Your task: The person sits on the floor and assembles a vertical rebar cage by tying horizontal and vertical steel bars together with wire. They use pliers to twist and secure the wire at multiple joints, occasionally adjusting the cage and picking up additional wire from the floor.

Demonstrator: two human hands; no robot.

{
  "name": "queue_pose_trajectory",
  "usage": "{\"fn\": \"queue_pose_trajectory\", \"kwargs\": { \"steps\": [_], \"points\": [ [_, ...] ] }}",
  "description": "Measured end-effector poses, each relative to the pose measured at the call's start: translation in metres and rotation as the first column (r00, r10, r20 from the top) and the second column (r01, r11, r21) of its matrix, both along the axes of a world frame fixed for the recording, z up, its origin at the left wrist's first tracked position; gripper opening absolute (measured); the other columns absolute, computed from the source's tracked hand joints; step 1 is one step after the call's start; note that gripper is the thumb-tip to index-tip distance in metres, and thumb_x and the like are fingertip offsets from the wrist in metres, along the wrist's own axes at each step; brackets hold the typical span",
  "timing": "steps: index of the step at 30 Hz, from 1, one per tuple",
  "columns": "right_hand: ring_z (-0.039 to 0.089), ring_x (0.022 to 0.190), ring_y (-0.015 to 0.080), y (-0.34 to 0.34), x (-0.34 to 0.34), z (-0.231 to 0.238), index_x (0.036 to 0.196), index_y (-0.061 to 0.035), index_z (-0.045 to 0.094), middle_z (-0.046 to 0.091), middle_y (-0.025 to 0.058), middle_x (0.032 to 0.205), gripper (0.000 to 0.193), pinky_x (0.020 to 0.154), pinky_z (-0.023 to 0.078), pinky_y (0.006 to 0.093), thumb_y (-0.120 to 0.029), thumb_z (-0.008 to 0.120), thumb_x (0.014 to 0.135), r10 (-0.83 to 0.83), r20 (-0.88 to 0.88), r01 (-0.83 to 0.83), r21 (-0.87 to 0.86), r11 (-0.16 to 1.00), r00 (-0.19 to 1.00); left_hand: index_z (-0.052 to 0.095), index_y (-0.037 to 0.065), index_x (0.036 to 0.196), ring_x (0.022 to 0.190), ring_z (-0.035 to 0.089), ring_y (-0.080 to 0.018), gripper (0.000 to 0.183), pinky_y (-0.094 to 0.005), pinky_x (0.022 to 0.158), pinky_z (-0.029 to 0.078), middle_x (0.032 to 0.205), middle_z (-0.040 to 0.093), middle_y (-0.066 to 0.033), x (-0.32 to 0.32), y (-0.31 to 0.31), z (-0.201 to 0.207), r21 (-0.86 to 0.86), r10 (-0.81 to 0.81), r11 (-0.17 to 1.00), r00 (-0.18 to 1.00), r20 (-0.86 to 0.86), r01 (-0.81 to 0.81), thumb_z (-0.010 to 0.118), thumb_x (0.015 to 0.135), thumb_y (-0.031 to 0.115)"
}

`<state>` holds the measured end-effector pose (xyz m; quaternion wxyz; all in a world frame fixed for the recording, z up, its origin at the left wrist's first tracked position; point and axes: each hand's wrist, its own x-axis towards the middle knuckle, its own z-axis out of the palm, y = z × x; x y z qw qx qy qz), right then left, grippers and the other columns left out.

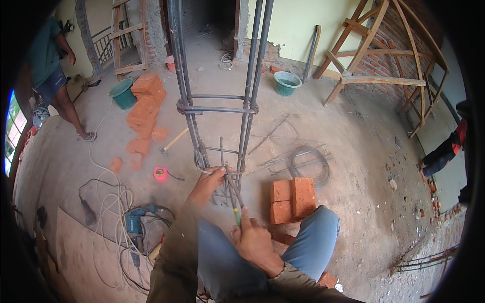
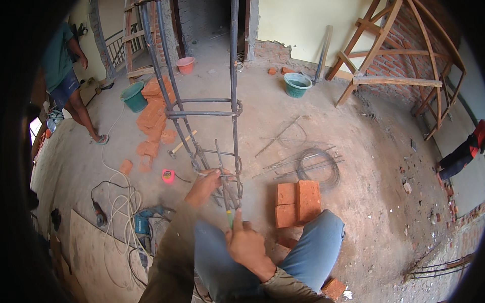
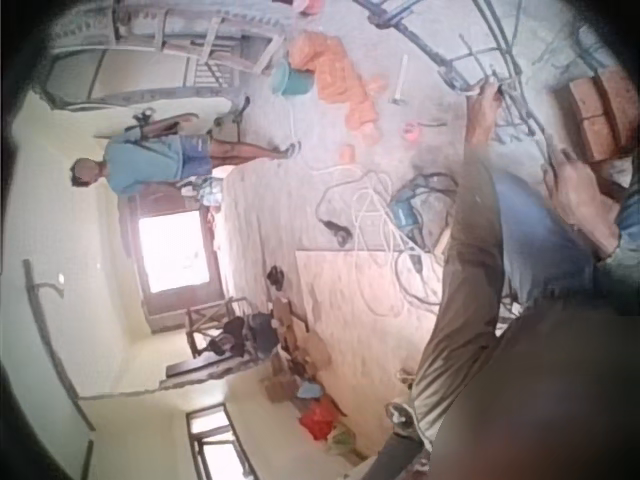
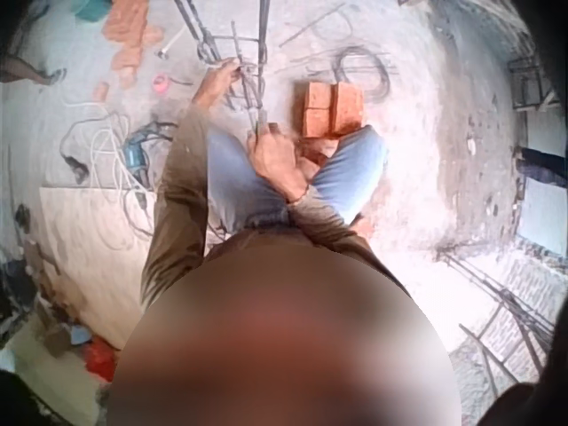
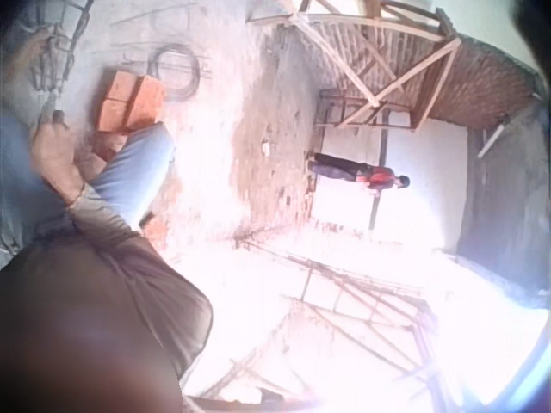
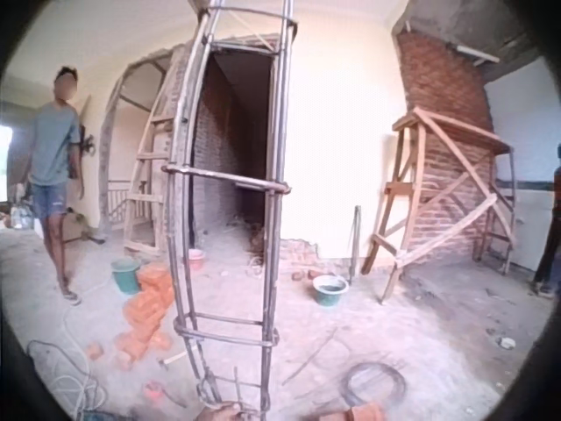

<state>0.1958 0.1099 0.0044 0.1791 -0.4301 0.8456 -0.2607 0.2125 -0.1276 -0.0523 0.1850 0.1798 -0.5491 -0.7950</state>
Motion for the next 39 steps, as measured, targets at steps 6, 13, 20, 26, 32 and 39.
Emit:
{"fn": "queue_pose_trajectory", "kwargs": {
  "steps": [6,13,20,26,32,39],
  "points": [
    [0.067,0.082,0.0384,0.003,-0.019,-0.045,0.146,-0.0081,0.039,0.064,0.0247,0.108,0.05,0.074,0.055,0.0522,-0.027,0.044,0.1,0.568,0.268,0.529,-0.21,0.823,-0.778,0.06,-0.008,0.118,0.112,0.063,-0.0274,0.037,-0.0376,0.096,0.049,0.115,0.065,-0.017,0.003,-0.005,-0.001,-0.037,0.013,0.999,1.0,0.017,-0.012,0.047,0.103,0.024],
    [0.069,0.076,0.0371,0.01,-0.048,-0.055,0.144,-0.01,0.04,0.065,0.0227,0.105,0.048,0.066,0.059,0.0395,-0.034,0.045,0.102,0.4,0.845,0.333,-0.286,0.899,-0.354,0.06,-0.007,0.119,0.114,0.063,-0.0261,0.038,-0.0391,0.1,0.046,0.118,0.065,-0.0174,0.005,-0.003,0.004,-0.024,-0.009,1.0,0.999,0.05,0.01,0.047,0.103,0.025],
    [0.035,0.045,0.0049,0.015,-0.044,-0.091,0.136,-0.0097,0.049,0.045,-0.003,0.067,0.041,0.04,0.036,0.0216,-0.031,0.054,0.101,0.468,0.653,0.336,-0.328,0.883,-0.595,0.06,-0.004,0.122,0.117,0.06,-0.0235,0.036,-0.0381,0.104,0.044,0.122,0.064,-0.0139,0.006,0.002,0.007,0.006,0.012,1.0,1.0,-0.004,-0.012,0.047,0.104,0.024],
    [0.059,0.067,0.0136,0.005,-0.06,-0.1,0.128,-0.0097,0.057,0.061,0.005,0.087,0.031,0.055,0.05,0.0268,-0.025,0.056,0.1,0.452,0.658,0.312,-0.327,0.892,-0.603,0.063,0.001,0.122,0.112,0.059,-0.0163,0.036,-0.033,0.097,0.044,0.12,0.065,-0.0072,0.005,0.001,0.007,-0.008,0.004,1.0,0.999,0.045,-0.004,0.049,0.103,0.028],
    [0.069,0.091,0.0285,-0.003,-0.042,-0.071,0.142,-0.0077,0.043,0.061,0.0161,0.121,0.052,0.084,0.054,0.0429,-0.03,0.059,0.098,0.371,0.873,0.3,-0.279,0.912,-0.317,0.062,0.003,0.125,0.117,0.057,-0.0174,0.038,-0.0351,0.101,0.041,0.125,0.063,-0.0073,0.006,0.003,0.004,-0.009,0.042,0.999,0.996,0.085,-0.041,0.048,0.103,0.03],
    [0.053,0.052,0.0067,0.001,-0.044,-0.063,0.148,-0.0102,0.031,0.056,0.0032,0.085,0.064,0.06,0.046,0.0321,-0.017,0.062,0.093,0.461,0.84,0.25,-0.399,0.882,-0.287,0.058,-0.003,0.127,0.122,0.057,-0.0241,0.043,-0.0369,0.102,0.043,0.127,0.061,-0.0155,0.002,0.012,-0.017,0.053,0.166,0.985,0.982,-0.093,-0.161,0.049,0.104,0.032]
  ]
}}
